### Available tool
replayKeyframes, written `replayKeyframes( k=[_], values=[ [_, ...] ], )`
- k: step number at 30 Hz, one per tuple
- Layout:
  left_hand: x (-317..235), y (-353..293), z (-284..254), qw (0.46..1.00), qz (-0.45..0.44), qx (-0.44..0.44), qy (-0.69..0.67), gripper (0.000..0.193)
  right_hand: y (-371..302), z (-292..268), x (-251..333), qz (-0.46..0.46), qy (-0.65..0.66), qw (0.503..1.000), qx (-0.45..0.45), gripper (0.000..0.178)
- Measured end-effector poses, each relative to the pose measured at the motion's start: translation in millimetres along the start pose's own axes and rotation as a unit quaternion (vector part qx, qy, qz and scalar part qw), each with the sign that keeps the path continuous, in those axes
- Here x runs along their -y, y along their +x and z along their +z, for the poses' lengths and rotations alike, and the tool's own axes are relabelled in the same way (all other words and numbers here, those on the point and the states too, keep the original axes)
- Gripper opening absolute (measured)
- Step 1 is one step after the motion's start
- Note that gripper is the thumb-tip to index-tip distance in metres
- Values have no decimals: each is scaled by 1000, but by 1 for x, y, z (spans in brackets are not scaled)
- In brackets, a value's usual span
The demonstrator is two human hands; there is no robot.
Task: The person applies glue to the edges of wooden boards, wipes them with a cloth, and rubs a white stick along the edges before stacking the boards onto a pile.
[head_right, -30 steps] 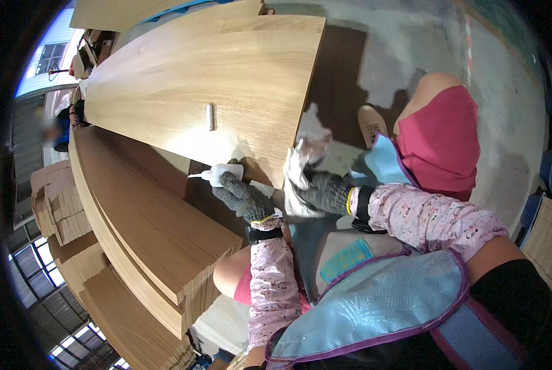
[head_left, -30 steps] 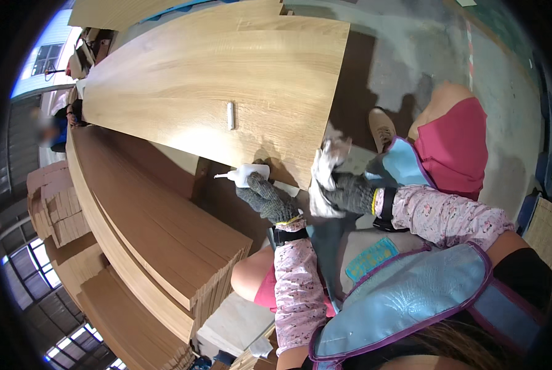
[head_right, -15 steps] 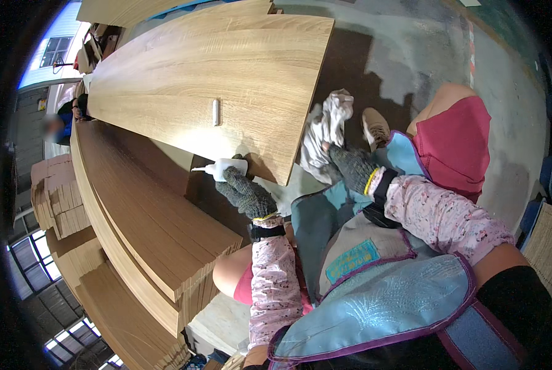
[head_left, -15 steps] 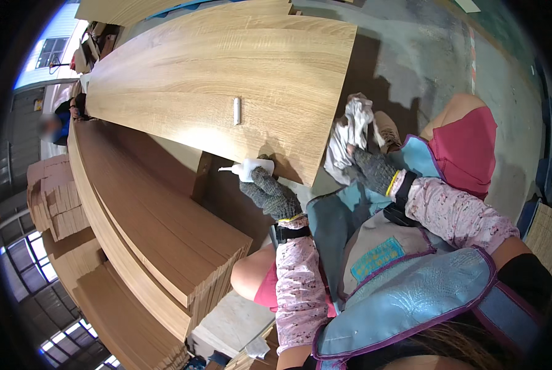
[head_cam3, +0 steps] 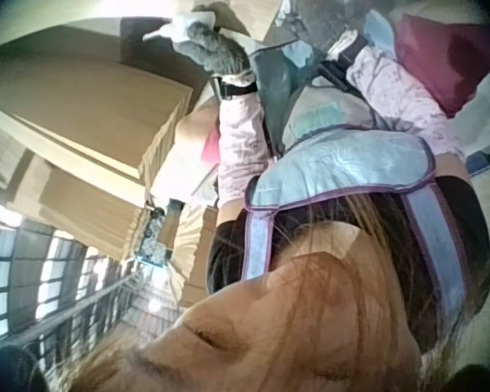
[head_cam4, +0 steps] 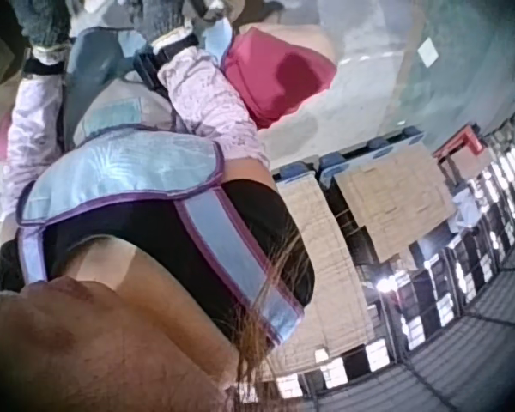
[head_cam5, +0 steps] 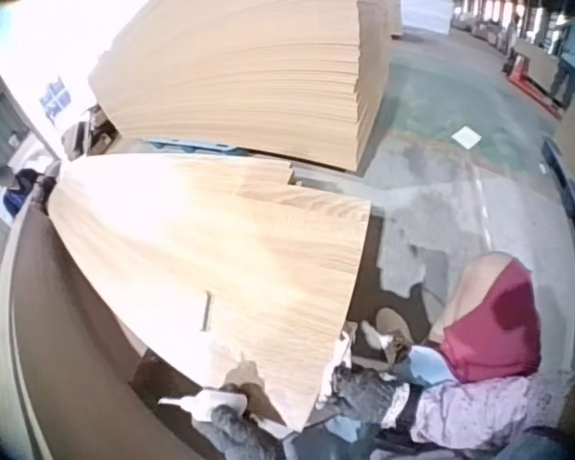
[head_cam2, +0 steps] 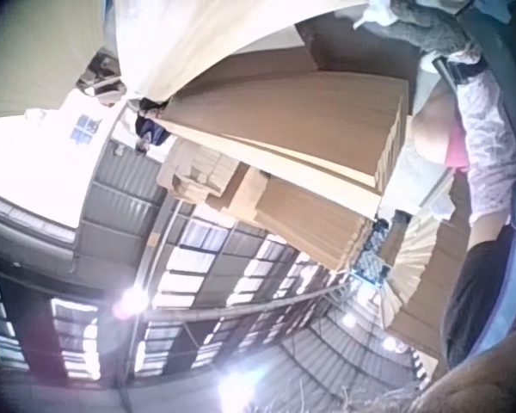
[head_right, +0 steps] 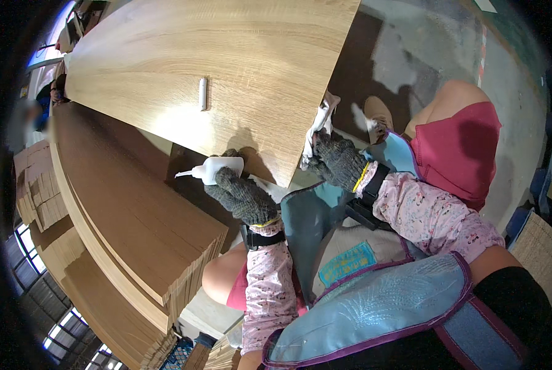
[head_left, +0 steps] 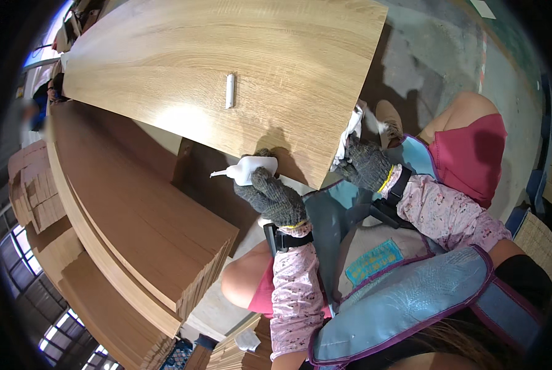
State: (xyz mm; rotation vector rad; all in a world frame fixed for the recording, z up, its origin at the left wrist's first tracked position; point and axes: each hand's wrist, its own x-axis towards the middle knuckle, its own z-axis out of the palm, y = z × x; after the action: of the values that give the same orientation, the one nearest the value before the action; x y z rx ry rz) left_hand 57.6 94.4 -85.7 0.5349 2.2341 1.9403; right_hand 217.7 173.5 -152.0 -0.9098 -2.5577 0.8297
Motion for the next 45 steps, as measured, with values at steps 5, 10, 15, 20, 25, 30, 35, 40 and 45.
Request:
replayKeyframes(
  k=[5, 10, 15, 20, 25, 30, 35, 40, 45],
  values=[
    [-2, -2, 3, 998, -38, -10, -57, 41, -2, -6, 6, -8, 1, 1000, 2, 53],
    [-1, 1, 5, 996, -59, -21, -65, 48, -6, -2, 2, -36, 32, 998, -49, 45],
    [-7, 0, 12, 975, -124, -98, -155, 51, -8, -5, 2, -41, -3, 999, 23, 44],
    [5, 2, 8, 987, -78, -71, -121, 43, -15, 28, -6, 21, 335, 941, -53, 37],
    [-6, 9, 4, 986, -101, -96, -88, 34, -10, 13, 0, 380, 535, 752, 66, 39],
    [-1, 19, 0, 975, 39, -20, 216, 37, -41, 31, -44, -113, 79, 989, 49, 59],
    [4, 28, 9, 982, -4, -50, 180, 42, -29, 12, -27, -189, 7, 981, -31, 67],
    [33, 26, 2, 988, 17, -43, 147, 52, -34, 9, -29, -187, 37, 981, -37, 53],
    [30, 24, 8, 980, 61, -54, 182, 53, -28, -5, -23, -233, -65, 970, -2, 38]
  ],
)
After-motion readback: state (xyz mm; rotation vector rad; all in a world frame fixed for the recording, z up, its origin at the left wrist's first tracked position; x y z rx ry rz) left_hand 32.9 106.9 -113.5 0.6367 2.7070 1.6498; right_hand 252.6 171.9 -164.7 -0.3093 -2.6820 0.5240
